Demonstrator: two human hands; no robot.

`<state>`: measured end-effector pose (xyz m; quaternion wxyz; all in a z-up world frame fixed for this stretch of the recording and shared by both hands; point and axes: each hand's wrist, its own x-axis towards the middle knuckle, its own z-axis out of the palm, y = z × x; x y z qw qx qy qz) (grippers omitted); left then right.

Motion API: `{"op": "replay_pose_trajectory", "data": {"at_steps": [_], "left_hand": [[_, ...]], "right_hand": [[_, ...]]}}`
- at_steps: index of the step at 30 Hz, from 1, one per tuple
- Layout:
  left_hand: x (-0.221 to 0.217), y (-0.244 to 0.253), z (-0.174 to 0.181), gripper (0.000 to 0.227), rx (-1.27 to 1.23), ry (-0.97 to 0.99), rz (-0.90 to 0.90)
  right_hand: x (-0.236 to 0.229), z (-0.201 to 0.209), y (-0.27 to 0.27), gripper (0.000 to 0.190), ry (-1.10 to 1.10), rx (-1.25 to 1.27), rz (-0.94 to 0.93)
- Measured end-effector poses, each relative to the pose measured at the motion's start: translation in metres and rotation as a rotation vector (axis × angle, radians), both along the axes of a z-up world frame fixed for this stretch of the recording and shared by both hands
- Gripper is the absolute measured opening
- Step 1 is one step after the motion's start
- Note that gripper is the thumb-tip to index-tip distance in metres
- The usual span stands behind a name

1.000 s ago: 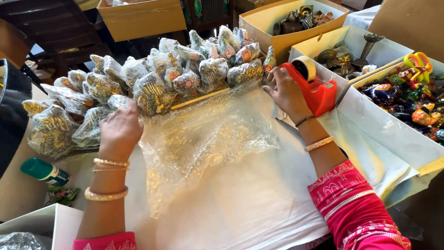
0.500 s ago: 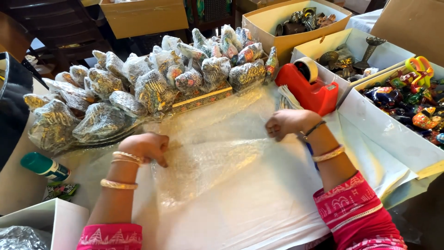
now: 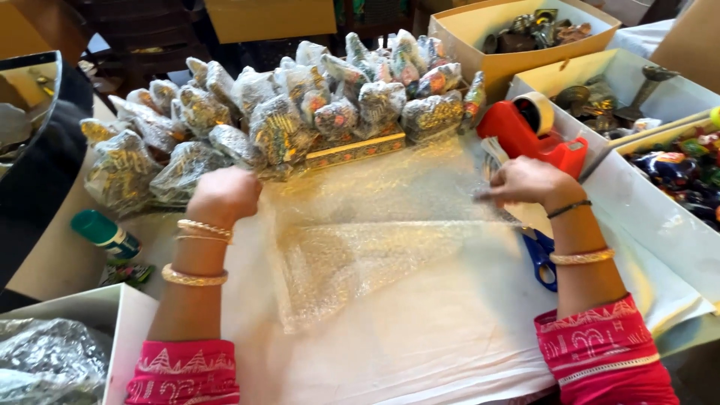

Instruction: Packing brass peacock figurines into bubble wrap and boxes.

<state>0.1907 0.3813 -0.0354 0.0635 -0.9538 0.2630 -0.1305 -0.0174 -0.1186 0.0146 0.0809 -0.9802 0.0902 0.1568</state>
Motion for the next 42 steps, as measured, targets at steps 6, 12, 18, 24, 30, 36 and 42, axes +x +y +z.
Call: {"op": "replay_pose_trajectory", "data": {"at_steps": [6, 12, 18, 24, 30, 36, 42], "left_hand": [[-0.073, -0.056, 0.073, 0.035, -0.099, 0.525, -0.386], [-0.008, -0.013, 0.006, 0.044, 0.206, 0.785, 0.021], [-0.027, -0.015, 0.028, 0.029, 0.088, 0.853, 0.196], [-0.085, -0.084, 0.071, 0.035, -0.001, 0.183, -0.182], [-0.098, -0.142, -0.023, 0.078, -0.265, 0.200, -0.536], [-0.085, -0.134, -0.056, 0.086, -0.188, 0.297, -0.413], [-0.082, -0.133, -0.052, 0.085, -0.132, 0.298, -0.311]], "right_hand": [[0.005, -0.004, 0.062, 0.053, -0.202, 0.145, 0.099], [0.012, -0.028, 0.037, 0.081, -0.074, 0.254, 0.282], [0.008, -0.023, 0.032, 0.084, -0.055, 0.244, 0.273], [0.011, -0.020, 0.032, 0.063, -0.109, 0.257, 0.207], [0.010, -0.030, 0.023, 0.066, -0.069, 0.227, 0.240], [0.010, -0.036, -0.002, 0.070, -0.061, 0.145, 0.256], [0.012, -0.039, -0.010, 0.069, -0.050, 0.174, 0.237]]}}
